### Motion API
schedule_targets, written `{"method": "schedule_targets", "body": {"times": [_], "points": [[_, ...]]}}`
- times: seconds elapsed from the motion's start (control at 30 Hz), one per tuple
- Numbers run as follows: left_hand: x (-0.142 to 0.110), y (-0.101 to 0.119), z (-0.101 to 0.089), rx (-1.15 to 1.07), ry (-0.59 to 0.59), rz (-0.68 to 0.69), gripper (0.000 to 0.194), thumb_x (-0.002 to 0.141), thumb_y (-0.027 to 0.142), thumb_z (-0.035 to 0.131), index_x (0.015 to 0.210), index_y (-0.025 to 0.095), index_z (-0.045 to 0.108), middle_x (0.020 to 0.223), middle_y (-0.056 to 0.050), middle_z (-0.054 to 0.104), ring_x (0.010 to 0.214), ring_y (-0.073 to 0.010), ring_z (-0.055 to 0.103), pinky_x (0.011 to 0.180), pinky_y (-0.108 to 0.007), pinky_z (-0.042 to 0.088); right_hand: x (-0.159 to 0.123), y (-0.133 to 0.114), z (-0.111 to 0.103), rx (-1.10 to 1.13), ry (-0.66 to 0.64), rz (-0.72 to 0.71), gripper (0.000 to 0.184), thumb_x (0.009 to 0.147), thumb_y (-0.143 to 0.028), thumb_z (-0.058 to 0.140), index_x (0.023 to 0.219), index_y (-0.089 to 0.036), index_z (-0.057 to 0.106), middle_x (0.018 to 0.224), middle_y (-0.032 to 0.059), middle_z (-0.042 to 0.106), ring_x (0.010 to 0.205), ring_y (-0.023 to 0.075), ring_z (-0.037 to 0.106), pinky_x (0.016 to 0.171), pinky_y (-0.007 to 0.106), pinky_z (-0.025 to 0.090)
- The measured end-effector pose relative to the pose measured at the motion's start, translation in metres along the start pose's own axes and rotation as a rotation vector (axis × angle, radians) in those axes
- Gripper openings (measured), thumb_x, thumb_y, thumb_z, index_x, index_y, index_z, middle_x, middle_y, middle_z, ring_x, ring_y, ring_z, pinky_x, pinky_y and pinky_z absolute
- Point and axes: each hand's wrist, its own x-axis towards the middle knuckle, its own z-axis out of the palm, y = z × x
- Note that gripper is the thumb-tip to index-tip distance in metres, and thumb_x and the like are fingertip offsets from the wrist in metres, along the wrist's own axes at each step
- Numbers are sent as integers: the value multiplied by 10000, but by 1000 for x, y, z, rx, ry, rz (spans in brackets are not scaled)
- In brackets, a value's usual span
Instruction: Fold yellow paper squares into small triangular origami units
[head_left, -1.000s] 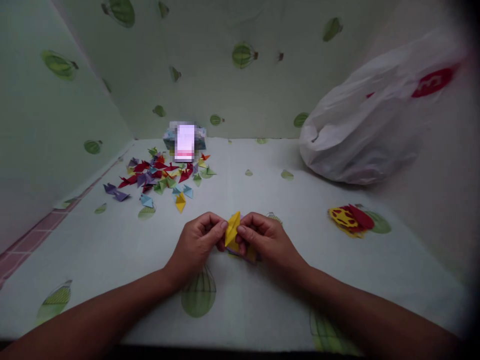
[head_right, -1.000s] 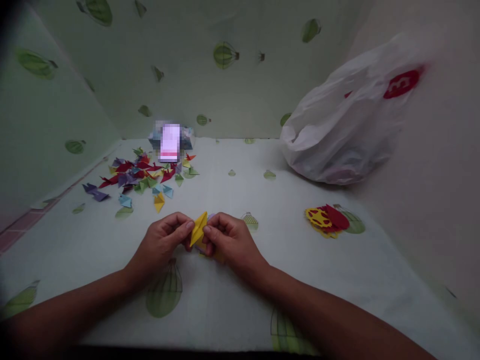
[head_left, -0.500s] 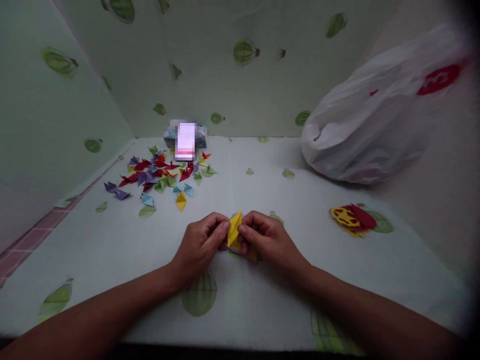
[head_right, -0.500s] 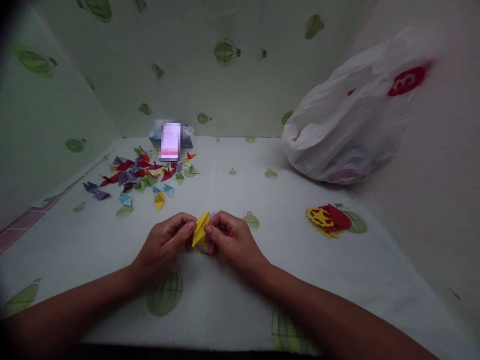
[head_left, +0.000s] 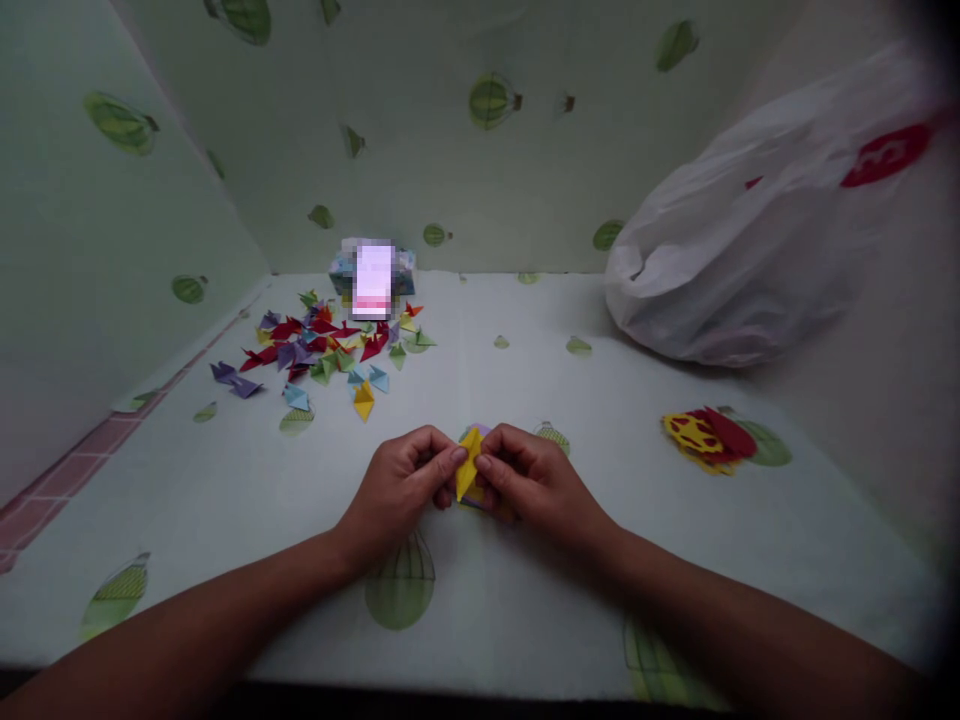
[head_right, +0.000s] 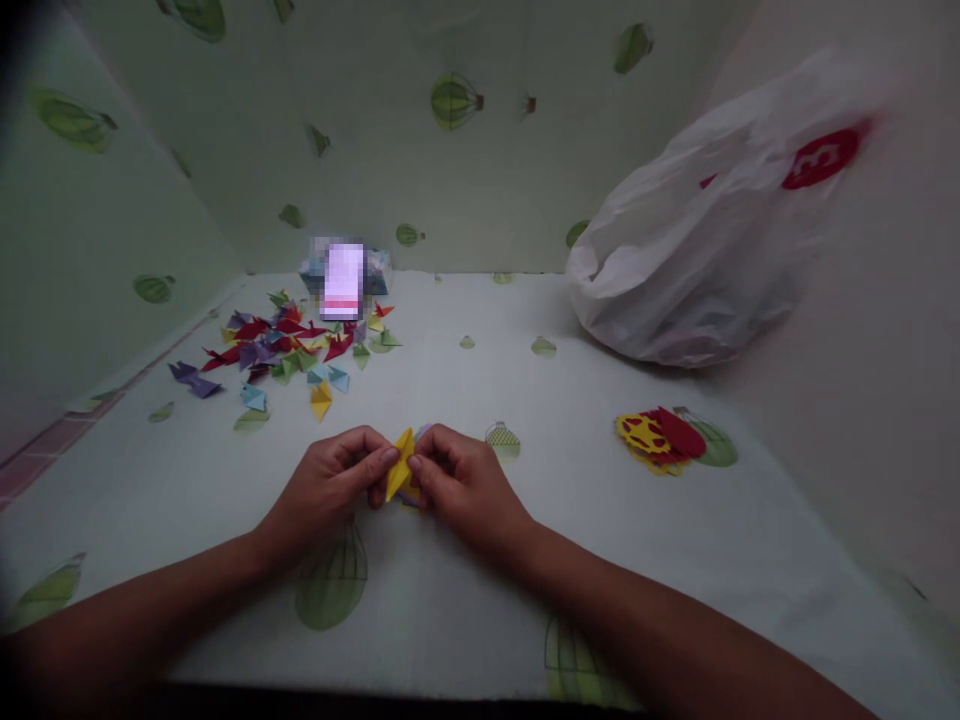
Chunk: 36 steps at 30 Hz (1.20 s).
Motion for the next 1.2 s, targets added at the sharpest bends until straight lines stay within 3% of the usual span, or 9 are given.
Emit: {"method": "schedule_targets", "body": {"times": [0.13,0.33,0.63,1.2], "points": [[-2,-2,4,-29,19,-7,283,901,377,586,722,158,590,545,39,554,525,-90,494,548,-222,391,-2,1,2,-51,19,-34,183,866,-255,541,702,-189,490,586,-29,530,514,94,452,494,231,356],[-3,-5,6,-80,16,-38,290,895,386,600,714,160,574,555,35,554,532,-99,488,551,-234,385,-2,-1,2,46,3,7,224,864,-285,568,683,-200,467,566,-39,525,494,89,451,476,225,347],[-3,-4,5,-112,-6,11,268,911,361,579,731,162,576,610,26,575,584,-106,511,597,-239,412,0,0,2,253,-67,76,330,907,-472,550,740,-190,515,595,-15,604,486,87,511,464,214,364],[-5,-5,7,-126,7,-5,295,907,380,580,697,175,548,580,29,567,574,-112,505,599,-251,409,1,2,2,182,-39,51,323,905,-443,555,703,-195,508,557,-23,580,439,76,456,435,212,346]]}}
